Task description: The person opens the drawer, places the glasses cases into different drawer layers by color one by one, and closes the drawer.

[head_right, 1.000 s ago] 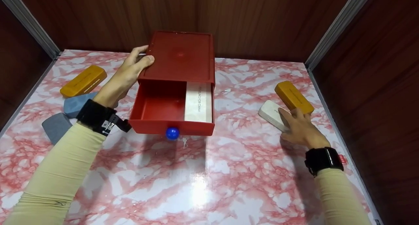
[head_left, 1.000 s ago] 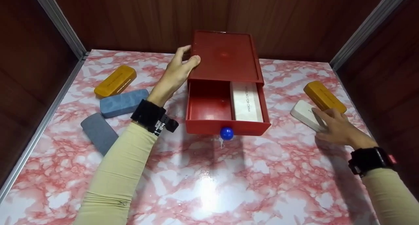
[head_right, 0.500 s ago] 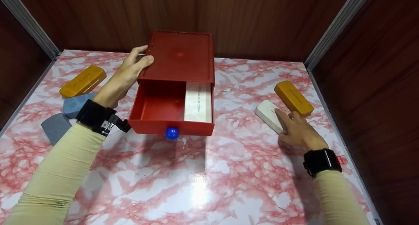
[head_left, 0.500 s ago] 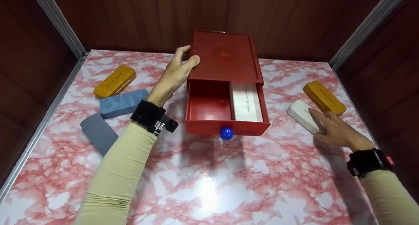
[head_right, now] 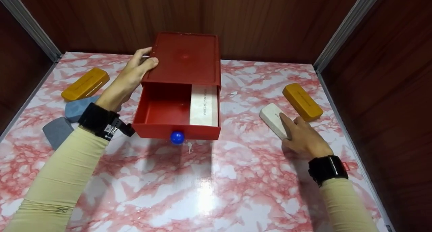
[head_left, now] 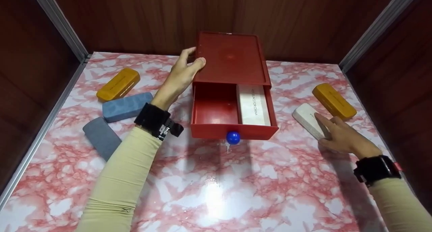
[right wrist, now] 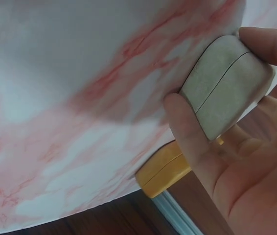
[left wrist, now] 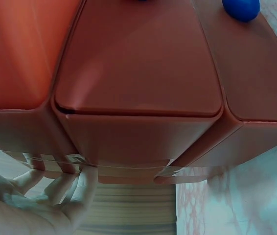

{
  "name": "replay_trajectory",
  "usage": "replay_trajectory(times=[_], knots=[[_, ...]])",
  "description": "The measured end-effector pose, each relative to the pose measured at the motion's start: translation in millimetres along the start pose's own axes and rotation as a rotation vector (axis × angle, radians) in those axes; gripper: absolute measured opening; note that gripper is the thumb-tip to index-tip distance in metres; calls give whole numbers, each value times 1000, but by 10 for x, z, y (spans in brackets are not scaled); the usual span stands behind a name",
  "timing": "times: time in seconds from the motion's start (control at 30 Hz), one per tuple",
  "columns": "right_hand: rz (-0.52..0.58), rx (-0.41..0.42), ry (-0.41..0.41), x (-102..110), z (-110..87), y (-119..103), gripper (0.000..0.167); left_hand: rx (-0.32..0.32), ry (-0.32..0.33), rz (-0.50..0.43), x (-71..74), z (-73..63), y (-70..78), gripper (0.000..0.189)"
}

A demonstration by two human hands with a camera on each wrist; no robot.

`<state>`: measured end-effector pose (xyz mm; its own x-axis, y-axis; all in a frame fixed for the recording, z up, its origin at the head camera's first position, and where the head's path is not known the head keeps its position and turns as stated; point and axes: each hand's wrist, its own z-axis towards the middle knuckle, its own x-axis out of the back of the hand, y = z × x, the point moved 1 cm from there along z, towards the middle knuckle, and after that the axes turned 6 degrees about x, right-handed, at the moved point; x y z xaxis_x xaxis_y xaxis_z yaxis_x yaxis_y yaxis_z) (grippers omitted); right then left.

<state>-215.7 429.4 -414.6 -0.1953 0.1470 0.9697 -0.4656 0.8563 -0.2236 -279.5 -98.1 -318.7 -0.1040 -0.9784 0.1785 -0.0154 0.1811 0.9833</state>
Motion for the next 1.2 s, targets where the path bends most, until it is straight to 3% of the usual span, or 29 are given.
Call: replay_trajectory(times=[0.27, 0.53, 0.83, 1.2], knots=[[-6, -15, -4, -31, 8, -121, 92, -6, 1, -2, -6, -2, 0, 71], [10, 0, 53, -24, -36, -168, 81, -4, -10, 18, 0, -12, 9, 71], [11, 127, 298, 66, -70, -270, 67, -6, -7, 23, -17, -14, 19, 71], [4, 178, 477, 599, -41, -809, 70, -25, -1, -24, -30, -9, 16, 68]])
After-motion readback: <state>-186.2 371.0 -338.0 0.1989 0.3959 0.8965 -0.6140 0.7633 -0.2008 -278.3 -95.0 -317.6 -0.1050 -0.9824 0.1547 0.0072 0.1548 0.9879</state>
